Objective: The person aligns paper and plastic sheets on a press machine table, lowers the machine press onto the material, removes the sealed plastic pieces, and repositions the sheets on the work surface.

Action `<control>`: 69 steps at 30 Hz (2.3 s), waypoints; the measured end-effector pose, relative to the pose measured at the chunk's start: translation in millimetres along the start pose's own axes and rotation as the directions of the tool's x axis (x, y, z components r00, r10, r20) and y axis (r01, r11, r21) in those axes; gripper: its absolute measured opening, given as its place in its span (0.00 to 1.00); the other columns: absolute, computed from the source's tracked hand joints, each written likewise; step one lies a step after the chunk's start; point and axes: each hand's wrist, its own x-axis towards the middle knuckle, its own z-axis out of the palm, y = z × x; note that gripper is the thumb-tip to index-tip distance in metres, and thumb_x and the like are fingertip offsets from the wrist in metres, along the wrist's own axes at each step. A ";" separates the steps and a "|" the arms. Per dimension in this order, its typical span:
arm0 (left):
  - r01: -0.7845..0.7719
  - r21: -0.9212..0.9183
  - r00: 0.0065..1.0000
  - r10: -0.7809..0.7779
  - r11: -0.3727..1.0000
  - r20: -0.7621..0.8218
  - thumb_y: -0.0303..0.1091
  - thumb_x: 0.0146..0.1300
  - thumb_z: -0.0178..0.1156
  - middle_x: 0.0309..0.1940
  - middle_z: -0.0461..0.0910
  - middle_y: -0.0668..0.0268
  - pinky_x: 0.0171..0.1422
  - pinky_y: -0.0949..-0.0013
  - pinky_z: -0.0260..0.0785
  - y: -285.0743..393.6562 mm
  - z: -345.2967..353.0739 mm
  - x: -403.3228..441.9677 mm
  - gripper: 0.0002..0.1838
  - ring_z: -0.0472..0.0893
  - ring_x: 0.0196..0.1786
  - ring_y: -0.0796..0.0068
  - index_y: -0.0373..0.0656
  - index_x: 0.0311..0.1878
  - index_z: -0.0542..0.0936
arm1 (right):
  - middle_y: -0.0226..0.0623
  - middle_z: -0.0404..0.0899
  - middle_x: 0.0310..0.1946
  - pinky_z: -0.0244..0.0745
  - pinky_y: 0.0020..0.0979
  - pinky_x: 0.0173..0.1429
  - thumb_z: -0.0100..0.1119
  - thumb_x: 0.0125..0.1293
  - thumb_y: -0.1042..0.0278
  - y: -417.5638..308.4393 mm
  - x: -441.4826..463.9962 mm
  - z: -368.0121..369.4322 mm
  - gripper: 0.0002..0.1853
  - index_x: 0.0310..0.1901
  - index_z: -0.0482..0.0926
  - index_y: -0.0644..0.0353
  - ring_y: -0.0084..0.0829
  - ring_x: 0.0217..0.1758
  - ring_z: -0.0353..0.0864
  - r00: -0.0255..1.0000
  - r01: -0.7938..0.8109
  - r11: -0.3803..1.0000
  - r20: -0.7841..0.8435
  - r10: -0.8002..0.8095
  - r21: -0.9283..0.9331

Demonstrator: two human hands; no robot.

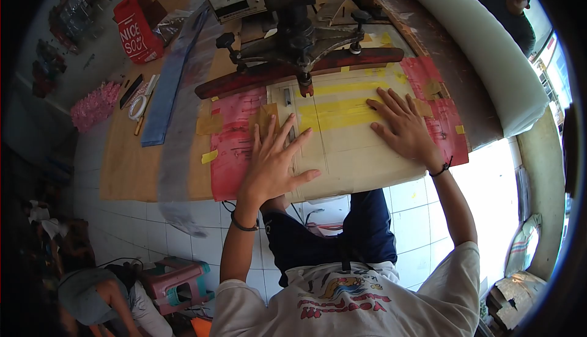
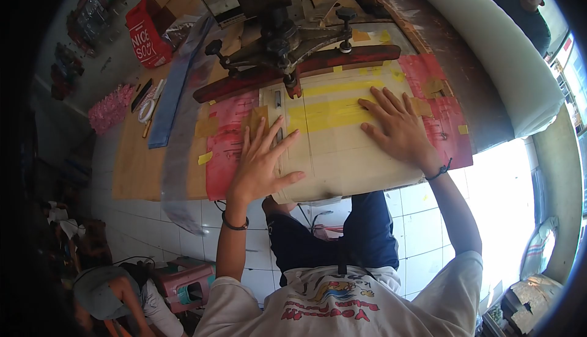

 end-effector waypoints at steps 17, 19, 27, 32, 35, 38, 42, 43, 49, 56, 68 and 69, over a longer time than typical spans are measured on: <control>0.050 0.014 0.999 -0.050 0.999 0.002 0.71 0.59 0.67 0.85 0.58 0.55 0.87 0.29 0.36 6.2 2.0 1.8 0.48 0.52 0.86 0.35 0.56 0.79 0.74 | 0.41 0.55 0.86 0.34 0.56 0.91 0.44 0.82 0.40 5.2 6.9 -2.9 0.31 0.78 0.70 0.45 0.44 0.90 0.48 0.999 0.023 1.000 0.049 -0.022 -0.020; 0.047 0.017 0.999 -0.047 0.999 0.001 0.71 0.59 0.67 0.85 0.58 0.55 0.87 0.29 0.36 6.7 1.5 2.1 0.48 0.52 0.86 0.35 0.56 0.79 0.74 | 0.41 0.56 0.85 0.34 0.56 0.91 0.45 0.81 0.40 6.0 6.4 -2.0 0.31 0.78 0.70 0.45 0.44 0.90 0.48 0.999 0.026 1.000 0.040 -0.025 -0.012; 0.046 0.013 0.999 -0.046 0.999 -0.008 0.72 0.58 0.68 0.85 0.58 0.56 0.87 0.28 0.36 6.6 2.6 2.2 0.48 0.53 0.85 0.35 0.56 0.78 0.74 | 0.42 0.55 0.85 0.35 0.58 0.90 0.44 0.82 0.40 4.8 5.8 -4.5 0.31 0.78 0.70 0.46 0.45 0.90 0.48 0.999 0.033 0.999 0.039 -0.033 -0.006; 0.045 0.016 0.999 -0.045 0.999 -0.007 0.72 0.58 0.68 0.84 0.58 0.55 0.87 0.28 0.36 6.7 3.4 1.9 0.49 0.53 0.85 0.34 0.56 0.78 0.74 | 0.42 0.57 0.85 0.36 0.59 0.90 0.46 0.81 0.40 6.1 4.2 -1.8 0.31 0.77 0.71 0.45 0.46 0.89 0.50 0.999 0.039 0.999 0.009 -0.039 0.003; 0.052 0.012 0.999 -0.052 0.999 -0.006 0.72 0.58 0.68 0.85 0.58 0.56 0.87 0.28 0.36 7.2 3.2 2.0 0.49 0.53 0.85 0.34 0.56 0.78 0.74 | 0.42 0.58 0.84 0.37 0.59 0.90 0.46 0.81 0.41 7.6 3.7 1.3 0.30 0.77 0.71 0.44 0.46 0.89 0.51 0.999 0.046 0.999 -0.015 -0.046 0.012; 0.055 0.011 0.998 -0.055 0.998 -0.014 0.72 0.58 0.68 0.85 0.58 0.56 0.87 0.29 0.36 8.8 3.2 1.8 0.48 0.53 0.85 0.34 0.56 0.78 0.75 | 0.41 0.58 0.84 0.36 0.59 0.90 0.46 0.81 0.40 6.8 3.0 -0.6 0.30 0.77 0.72 0.44 0.46 0.89 0.51 0.999 0.049 0.999 -0.023 -0.049 0.022; 0.052 0.005 0.999 -0.052 0.999 -0.016 0.72 0.59 0.67 0.85 0.58 0.56 0.87 0.29 0.36 8.2 2.7 1.7 0.48 0.54 0.85 0.34 0.56 0.78 0.75 | 0.41 0.57 0.85 0.36 0.59 0.90 0.46 0.81 0.40 6.3 2.9 -1.1 0.30 0.77 0.71 0.44 0.46 0.89 0.51 0.999 0.045 0.999 -0.016 -0.045 0.016; 0.053 0.006 0.998 -0.053 0.999 -0.016 0.72 0.59 0.67 0.85 0.59 0.56 0.87 0.28 0.36 8.5 2.6 1.7 0.48 0.54 0.85 0.34 0.56 0.78 0.75 | 0.41 0.57 0.85 0.36 0.58 0.90 0.46 0.81 0.40 6.8 2.6 -0.7 0.30 0.77 0.71 0.44 0.46 0.89 0.51 0.999 0.045 0.999 -0.016 -0.044 0.018; 0.053 0.020 0.998 -0.052 0.998 -0.028 0.73 0.59 0.67 0.84 0.59 0.56 0.87 0.28 0.37 8.4 5.1 0.8 0.48 0.54 0.85 0.34 0.56 0.78 0.75 | 0.41 0.57 0.85 0.35 0.58 0.90 0.46 0.81 0.40 7.7 2.7 0.4 0.30 0.78 0.71 0.43 0.45 0.89 0.51 0.999 0.039 0.999 -0.012 -0.039 0.031; 0.063 0.014 0.998 -0.063 0.998 -0.026 0.73 0.59 0.67 0.84 0.58 0.55 0.86 0.27 0.37 10.2 6.7 0.4 0.49 0.53 0.85 0.34 0.57 0.79 0.74 | 0.40 0.54 0.86 0.34 0.57 0.91 0.43 0.82 0.38 6.8 4.0 -4.4 0.32 0.79 0.69 0.44 0.44 0.90 0.47 0.999 0.029 1.000 0.036 -0.030 0.006; 0.067 0.023 0.997 -0.066 0.997 -0.030 0.75 0.60 0.64 0.85 0.58 0.54 0.87 0.28 0.36 7.7 8.7 0.0 0.48 0.51 0.86 0.36 0.58 0.79 0.74 | 0.41 0.58 0.84 0.37 0.57 0.90 0.47 0.80 0.42 4.2 4.7 -2.9 0.30 0.77 0.71 0.44 0.45 0.89 0.51 0.999 0.035 0.999 -0.004 -0.035 0.011; 0.067 0.022 0.997 -0.067 0.997 -0.031 0.75 0.60 0.64 0.85 0.58 0.54 0.87 0.28 0.36 7.6 9.5 -0.4 0.48 0.51 0.86 0.37 0.58 0.79 0.74 | 0.41 0.58 0.84 0.37 0.56 0.90 0.47 0.80 0.42 4.3 4.2 -2.3 0.30 0.77 0.71 0.44 0.45 0.89 0.51 0.999 0.033 0.999 -0.004 -0.033 0.007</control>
